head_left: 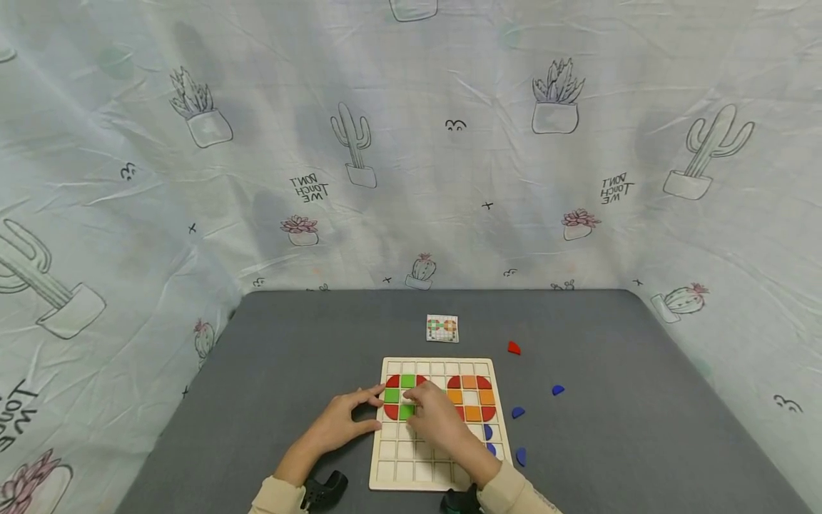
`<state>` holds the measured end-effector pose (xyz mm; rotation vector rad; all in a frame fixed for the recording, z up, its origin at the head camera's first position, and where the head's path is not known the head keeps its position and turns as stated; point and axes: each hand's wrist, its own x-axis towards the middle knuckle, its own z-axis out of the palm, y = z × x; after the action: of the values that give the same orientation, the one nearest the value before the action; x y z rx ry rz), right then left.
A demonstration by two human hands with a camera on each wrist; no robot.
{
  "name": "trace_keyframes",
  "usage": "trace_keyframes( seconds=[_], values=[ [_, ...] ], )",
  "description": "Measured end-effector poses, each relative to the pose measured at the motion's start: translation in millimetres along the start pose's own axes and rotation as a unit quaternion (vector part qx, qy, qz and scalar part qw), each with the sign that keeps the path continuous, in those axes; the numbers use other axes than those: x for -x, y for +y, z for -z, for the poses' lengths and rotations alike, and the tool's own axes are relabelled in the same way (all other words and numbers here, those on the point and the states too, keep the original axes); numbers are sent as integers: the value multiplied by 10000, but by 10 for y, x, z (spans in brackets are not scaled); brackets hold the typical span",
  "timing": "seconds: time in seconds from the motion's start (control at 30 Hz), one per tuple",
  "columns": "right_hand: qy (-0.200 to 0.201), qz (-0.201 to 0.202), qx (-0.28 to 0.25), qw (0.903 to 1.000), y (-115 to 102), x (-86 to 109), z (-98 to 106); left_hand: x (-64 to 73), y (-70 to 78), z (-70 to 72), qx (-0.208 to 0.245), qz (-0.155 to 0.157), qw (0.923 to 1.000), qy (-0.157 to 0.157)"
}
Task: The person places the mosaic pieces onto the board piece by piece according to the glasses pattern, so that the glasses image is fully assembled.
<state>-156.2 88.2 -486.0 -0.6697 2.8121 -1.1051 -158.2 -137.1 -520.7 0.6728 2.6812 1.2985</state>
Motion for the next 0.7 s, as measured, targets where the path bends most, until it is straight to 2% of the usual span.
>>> trace_keyframes(
  seconds=[0.2, 0.4, 0.53, 0.7],
  values=[
    [173, -207, -488, 9984, 11, 86, 288, -3, -17, -11, 45, -25, 10000, -2],
    [792, -600, -589, 9933, 155, 136, 696, -3, -27, -28, 131, 1, 9999, 4],
    [952, -862, -755, 9888, 396, 143, 963, 2, -23, -32, 161, 0, 9999, -15],
    [1132, -889, -927, 9852, 829, 110, 1219, 1, -20, -32, 199, 36, 9998, -5]
  ],
)
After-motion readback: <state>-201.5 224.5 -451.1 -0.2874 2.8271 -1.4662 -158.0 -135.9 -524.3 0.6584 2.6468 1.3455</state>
